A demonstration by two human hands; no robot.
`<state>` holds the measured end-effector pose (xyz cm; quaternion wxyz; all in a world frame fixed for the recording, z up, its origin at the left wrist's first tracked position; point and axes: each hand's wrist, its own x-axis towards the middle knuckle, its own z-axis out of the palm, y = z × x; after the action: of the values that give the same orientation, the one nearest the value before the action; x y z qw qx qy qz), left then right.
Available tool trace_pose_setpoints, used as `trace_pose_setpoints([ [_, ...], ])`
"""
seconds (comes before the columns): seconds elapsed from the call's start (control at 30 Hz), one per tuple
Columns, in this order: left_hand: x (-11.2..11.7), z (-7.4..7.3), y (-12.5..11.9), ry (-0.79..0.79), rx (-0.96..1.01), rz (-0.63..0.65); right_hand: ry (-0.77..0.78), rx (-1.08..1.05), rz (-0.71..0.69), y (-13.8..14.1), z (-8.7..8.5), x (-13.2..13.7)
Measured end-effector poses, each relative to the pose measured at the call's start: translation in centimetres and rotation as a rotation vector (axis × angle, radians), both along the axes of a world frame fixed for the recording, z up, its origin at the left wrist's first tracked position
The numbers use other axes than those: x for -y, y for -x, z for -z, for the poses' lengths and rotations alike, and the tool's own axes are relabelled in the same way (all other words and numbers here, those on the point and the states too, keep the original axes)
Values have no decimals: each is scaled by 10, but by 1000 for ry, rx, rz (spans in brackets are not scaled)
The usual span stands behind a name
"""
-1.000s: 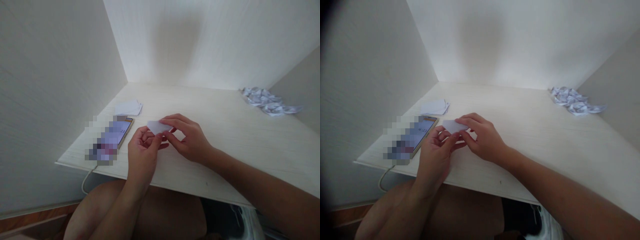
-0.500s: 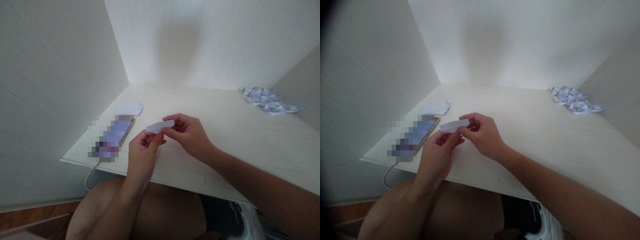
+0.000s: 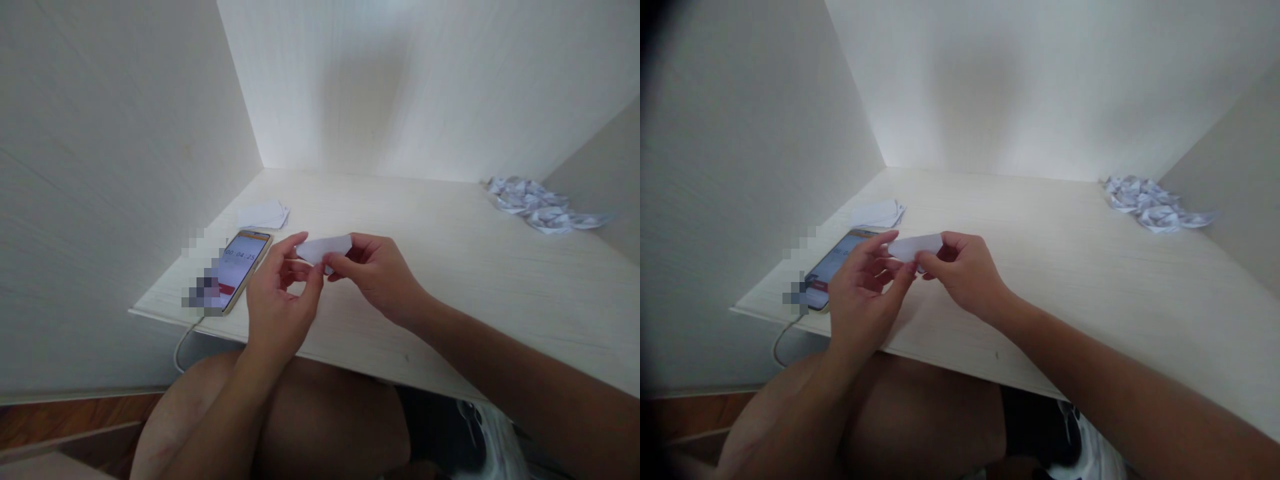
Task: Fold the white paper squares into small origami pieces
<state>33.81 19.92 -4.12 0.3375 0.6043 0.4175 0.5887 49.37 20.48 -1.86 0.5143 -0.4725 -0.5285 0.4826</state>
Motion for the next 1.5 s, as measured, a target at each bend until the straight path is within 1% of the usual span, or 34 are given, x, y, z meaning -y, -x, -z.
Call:
trace_pose_setpoints([
  [0.1, -1, 1, 0, 5, 40, -4, -1, -3, 12, 0, 0, 0],
  [0.27, -1, 1, -2, -95, 49, -14, 1, -64, -3, 0, -1, 2],
  [0.33, -1, -1, -2, -103, 77, -5, -4, -65, -14, 0, -1, 2],
  [0.4, -2, -3, -2, -55, 126, 18, -9, -46, -28, 0, -1, 1],
  [0.47, -4, -6, 0, 37, 162, 65, -9, -45, -51, 0, 0, 0],
  [0.6, -8, -10, 7, 180, 170, 232, -19, -130, -85, 0, 2, -1],
  [0.67, -10, -10, 10, 231, 192, 286, -52, -140, -74, 1, 2, 0],
  [0.77, -10, -9, 12, 275, 263, 319, -121, -102, -63, 1, -1, 3],
  [0.83, -9, -9, 11, 273, 274, 314, -157, -81, -61, 2, -2, 5],
  [0.93, -7, -12, 9, 235, 232, 256, -177, -66, -63, 3, -4, 6],
  [1.07, -3, -17, 6, 124, 183, 175, -183, -73, -46, 4, -5, 8],
  [1.17, 0, -18, 4, 60, 171, 156, -213, -50, -46, 3, -7, 9],
  [1.37, 1, -16, 3, 137, 185, 159, -292, 46, -54, 0, -9, 12],
  [1.5, -3, -12, 6, 172, 248, 217, -361, 83, -43, -1, -9, 13],
])
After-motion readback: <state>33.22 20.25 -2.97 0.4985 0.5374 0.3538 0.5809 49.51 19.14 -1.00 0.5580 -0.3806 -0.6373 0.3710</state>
